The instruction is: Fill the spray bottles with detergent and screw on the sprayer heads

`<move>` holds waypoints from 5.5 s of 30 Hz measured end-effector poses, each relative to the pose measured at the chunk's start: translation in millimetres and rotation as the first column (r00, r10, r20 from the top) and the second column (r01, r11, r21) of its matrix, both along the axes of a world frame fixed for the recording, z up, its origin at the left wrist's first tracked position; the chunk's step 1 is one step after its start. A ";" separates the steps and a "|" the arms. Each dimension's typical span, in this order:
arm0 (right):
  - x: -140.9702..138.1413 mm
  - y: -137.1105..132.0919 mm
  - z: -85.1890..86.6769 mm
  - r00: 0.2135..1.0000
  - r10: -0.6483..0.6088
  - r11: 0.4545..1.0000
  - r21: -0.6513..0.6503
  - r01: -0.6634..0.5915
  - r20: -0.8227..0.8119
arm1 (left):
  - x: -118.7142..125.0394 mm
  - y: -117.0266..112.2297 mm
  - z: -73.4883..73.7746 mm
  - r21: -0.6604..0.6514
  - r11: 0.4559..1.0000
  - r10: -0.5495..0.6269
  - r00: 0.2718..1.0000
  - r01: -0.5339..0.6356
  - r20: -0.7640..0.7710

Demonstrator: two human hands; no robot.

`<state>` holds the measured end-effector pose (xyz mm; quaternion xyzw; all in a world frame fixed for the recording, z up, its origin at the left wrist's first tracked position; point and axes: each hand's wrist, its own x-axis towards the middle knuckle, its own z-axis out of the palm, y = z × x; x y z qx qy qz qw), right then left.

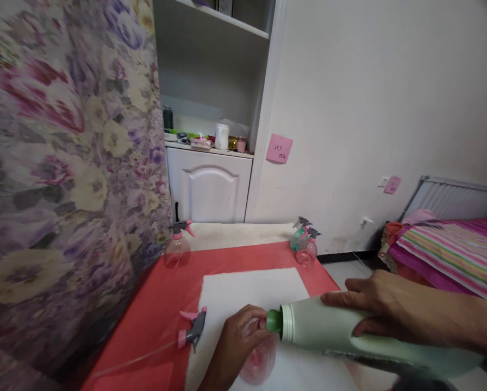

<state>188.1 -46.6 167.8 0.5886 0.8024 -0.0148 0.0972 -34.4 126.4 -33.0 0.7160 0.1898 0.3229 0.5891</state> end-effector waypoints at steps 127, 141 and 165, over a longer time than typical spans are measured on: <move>-11.6 6.1 21.4 1.000 -0.011 0.999 -0.051 0.009 -0.027 | -1.3 -5.5 7.1 0.083 0.996 0.034 0.999 -0.034 0.008; -12.7 8.7 24.3 1.000 -0.019 0.996 -0.090 0.021 0.016 | -0.2 -5.8 6.4 0.081 0.996 0.024 1.000 -0.025 0.011; -14.3 6.3 26.0 0.999 0.003 0.999 -0.048 -0.001 0.032 | 0.1 -7.6 10.0 0.071 0.997 0.030 1.000 -0.030 0.002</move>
